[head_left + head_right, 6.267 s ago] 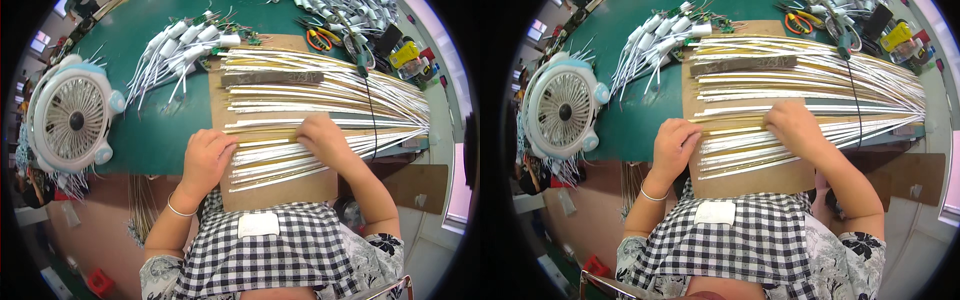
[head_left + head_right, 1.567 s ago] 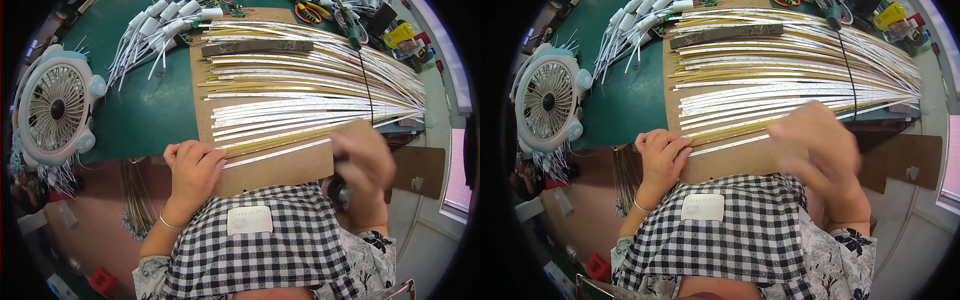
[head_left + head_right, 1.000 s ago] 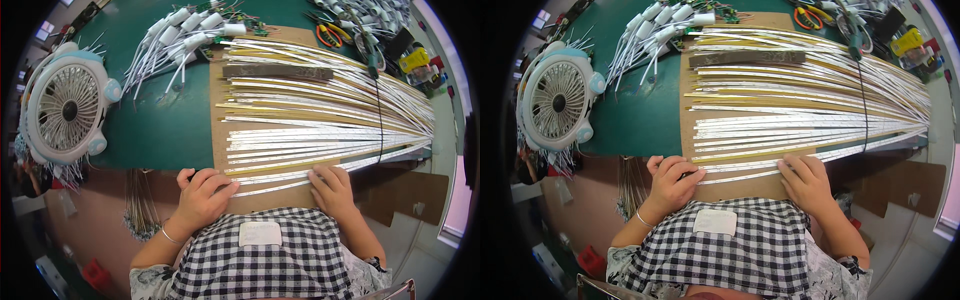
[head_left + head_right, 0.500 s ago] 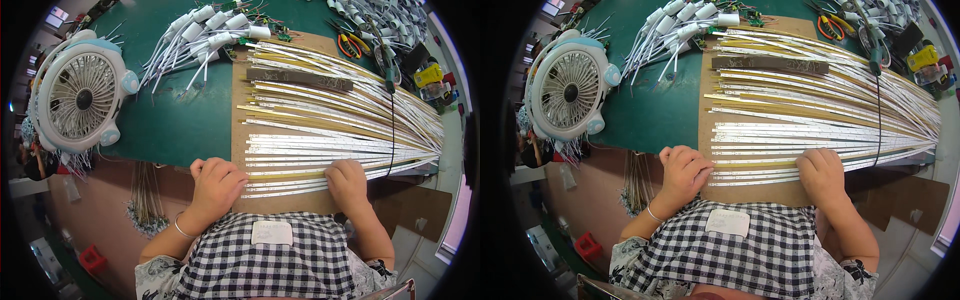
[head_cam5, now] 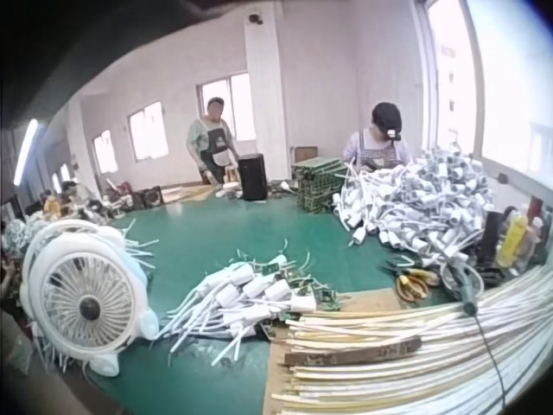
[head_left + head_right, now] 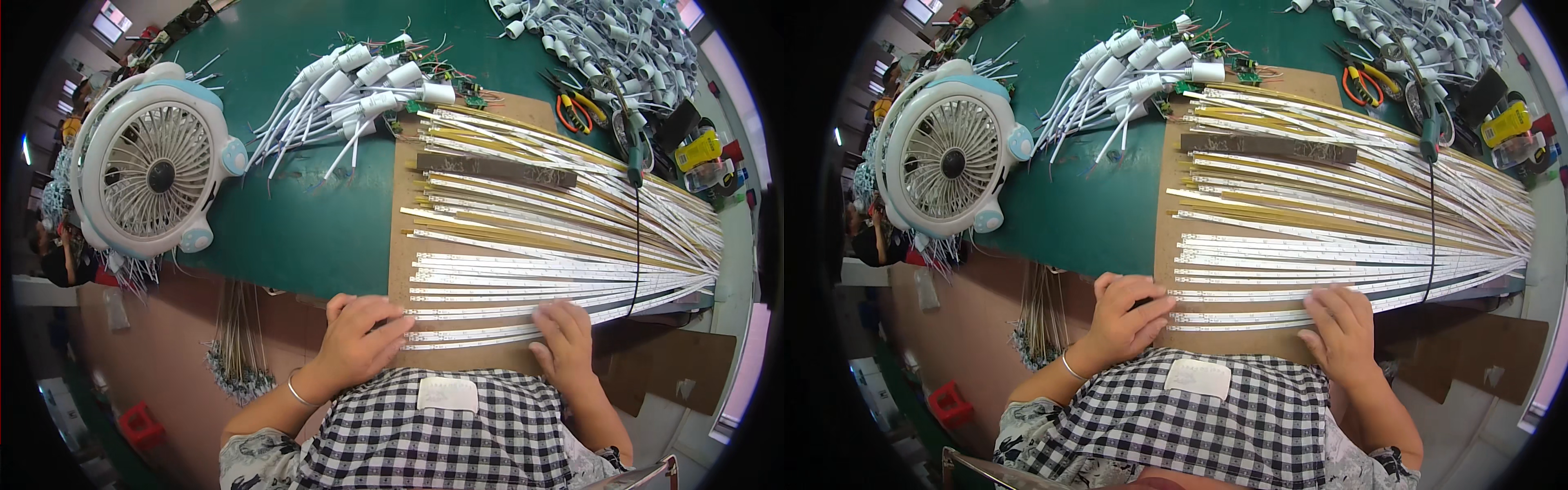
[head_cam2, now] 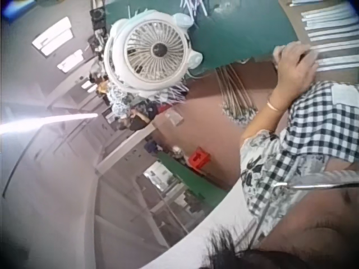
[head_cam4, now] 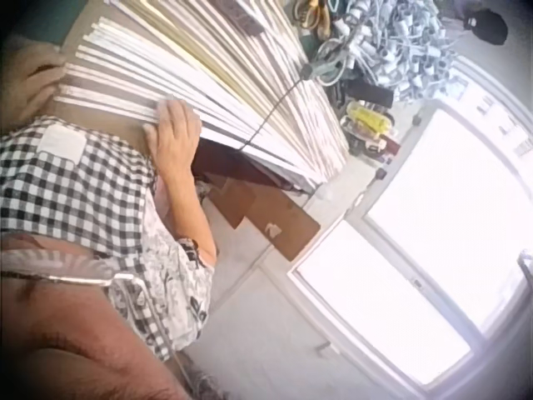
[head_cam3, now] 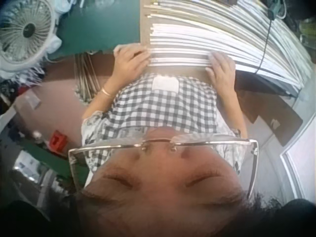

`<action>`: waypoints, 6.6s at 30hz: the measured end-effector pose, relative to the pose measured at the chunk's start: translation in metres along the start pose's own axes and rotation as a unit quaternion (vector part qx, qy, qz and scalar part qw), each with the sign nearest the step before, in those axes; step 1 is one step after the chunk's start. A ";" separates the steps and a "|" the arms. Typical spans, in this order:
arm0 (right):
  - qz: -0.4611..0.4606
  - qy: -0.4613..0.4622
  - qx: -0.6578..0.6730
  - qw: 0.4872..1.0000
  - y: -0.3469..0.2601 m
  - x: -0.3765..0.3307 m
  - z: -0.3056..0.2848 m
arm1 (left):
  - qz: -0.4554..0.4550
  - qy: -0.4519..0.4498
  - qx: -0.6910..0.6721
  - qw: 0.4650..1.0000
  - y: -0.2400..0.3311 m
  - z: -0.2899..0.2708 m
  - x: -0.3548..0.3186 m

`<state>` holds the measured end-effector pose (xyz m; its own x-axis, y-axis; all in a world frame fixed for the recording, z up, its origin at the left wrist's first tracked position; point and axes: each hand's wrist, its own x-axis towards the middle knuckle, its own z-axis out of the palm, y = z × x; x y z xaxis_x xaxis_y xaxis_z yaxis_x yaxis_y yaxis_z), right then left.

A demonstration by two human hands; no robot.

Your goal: The person aligns LED strips on a cardboard board by hand, positions wired power components beside them, and solders the component wires to the LED strips using a soldering tool.

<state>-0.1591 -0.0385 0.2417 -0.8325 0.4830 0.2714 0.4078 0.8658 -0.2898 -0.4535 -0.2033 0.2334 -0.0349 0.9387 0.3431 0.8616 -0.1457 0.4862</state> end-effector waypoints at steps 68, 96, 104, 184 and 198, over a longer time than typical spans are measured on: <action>0.054 -0.169 0.067 0.982 0.117 0.102 -0.030 | 0.011 -0.194 0.078 0.978 0.009 0.019 0.186; 0.046 -0.197 -0.063 0.977 0.068 0.048 -0.031 | 0.041 -0.243 0.179 0.952 0.014 0.016 0.136; 0.051 -0.209 -0.070 0.974 0.054 0.041 -0.029 | 0.018 -0.258 0.163 0.952 0.016 0.009 0.125; 0.081 -0.135 -0.072 0.985 0.038 0.038 0.057 | -0.164 0.063 -0.504 0.846 -0.011 0.083 0.083; 0.092 -0.106 -0.084 0.987 0.034 0.040 0.060 | -0.219 0.134 -0.512 0.820 -0.008 0.085 0.097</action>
<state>-0.2008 0.0027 0.1875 -0.7914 0.6108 0.0255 0.6005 0.7846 -0.1543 -0.4208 -0.0846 0.1945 -0.4557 0.8885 0.0534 -0.1344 -0.1280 0.9826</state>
